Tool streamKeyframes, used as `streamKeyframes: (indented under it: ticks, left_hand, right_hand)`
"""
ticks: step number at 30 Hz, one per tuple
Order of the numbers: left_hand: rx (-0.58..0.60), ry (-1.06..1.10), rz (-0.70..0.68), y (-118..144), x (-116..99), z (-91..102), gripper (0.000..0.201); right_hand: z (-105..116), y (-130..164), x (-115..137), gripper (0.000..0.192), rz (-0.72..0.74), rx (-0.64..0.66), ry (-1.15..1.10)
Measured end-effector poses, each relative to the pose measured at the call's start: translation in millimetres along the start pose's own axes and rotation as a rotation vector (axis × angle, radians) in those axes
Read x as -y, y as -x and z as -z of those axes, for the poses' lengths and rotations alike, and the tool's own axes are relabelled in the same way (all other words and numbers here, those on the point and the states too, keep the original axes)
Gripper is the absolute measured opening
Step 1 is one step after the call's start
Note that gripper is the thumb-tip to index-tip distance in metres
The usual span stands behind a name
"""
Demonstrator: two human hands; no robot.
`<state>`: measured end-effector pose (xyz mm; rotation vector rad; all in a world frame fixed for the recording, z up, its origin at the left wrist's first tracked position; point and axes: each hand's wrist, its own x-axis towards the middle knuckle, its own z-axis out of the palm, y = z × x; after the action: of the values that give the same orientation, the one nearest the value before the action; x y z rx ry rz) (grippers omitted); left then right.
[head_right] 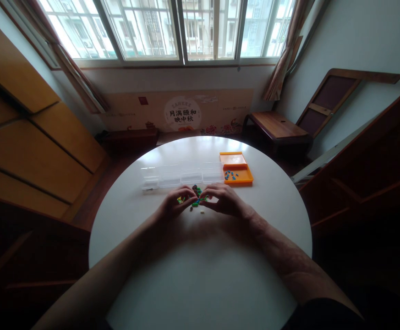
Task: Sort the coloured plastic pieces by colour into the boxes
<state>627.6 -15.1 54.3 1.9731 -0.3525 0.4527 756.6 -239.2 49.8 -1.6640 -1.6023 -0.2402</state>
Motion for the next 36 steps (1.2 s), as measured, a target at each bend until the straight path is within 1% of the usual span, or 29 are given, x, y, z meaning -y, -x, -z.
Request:
streamKeyframes:
  ticks: [3, 6, 10, 14, 19, 21, 22, 27, 30, 33, 36]
  left_hand:
    - [0.03, 0.025, 0.029, -1, 2, -2.5, 0.037]
    - [0.038, 0.025, 0.03, -1, 3, -3.1, 0.039]
    - [0.028, 0.015, 0.031, -2, 1, -2.1, 0.04]
    - [0.014, 0.004, 0.019, -2, -1, -2.4, 0.039]
    - [-0.027, -0.045, -0.009, -1, -1, -1.2, 0.035]
    - [-0.038, -0.103, -0.021, 1, 0, 2.6, 0.032]
    - [-0.036, -0.154, -0.028, 2, 1, 5.2, 0.029]
    - [0.042, -0.468, -0.106, 7, 4, 15.8, 0.008]
    - [0.068, -0.519, -0.139, 9, 7, 15.8, 0.01]
    - [0.063, -0.539, -0.149, 9, 12, 14.4, 0.013]
    - [0.054, -0.54, -0.155, 9, 15, 15.4, 0.015]
  right_hand:
    - [-1, 1, -1, 0.01, 0.023, -0.015, 0.015]
    - [0, 0, 1, 0.009, 0.038, -0.032, 0.048]
    - [1, -2, 3, 0.01, 0.03, -0.026, 0.071]
    - [1, -3, 2, 0.008, 0.056, -0.045, 0.056]
    - [0, -1, -3, 0.011, 0.022, -0.042, 0.043]
    - [1, 1, -6, 0.013, -0.027, -0.074, 0.054]
    - [2, 2, -8, 0.014, -0.069, -0.113, 0.061]
    - [14, 9, -23, 0.021, -0.34, -0.398, 0.117]
    - [20, 14, -37, 0.024, -0.48, -0.505, 0.232]
    - [18, 19, -49, 0.025, -0.606, -0.525, 0.309]
    - [13, 22, -54, 0.024, -0.645, -0.496, 0.32]
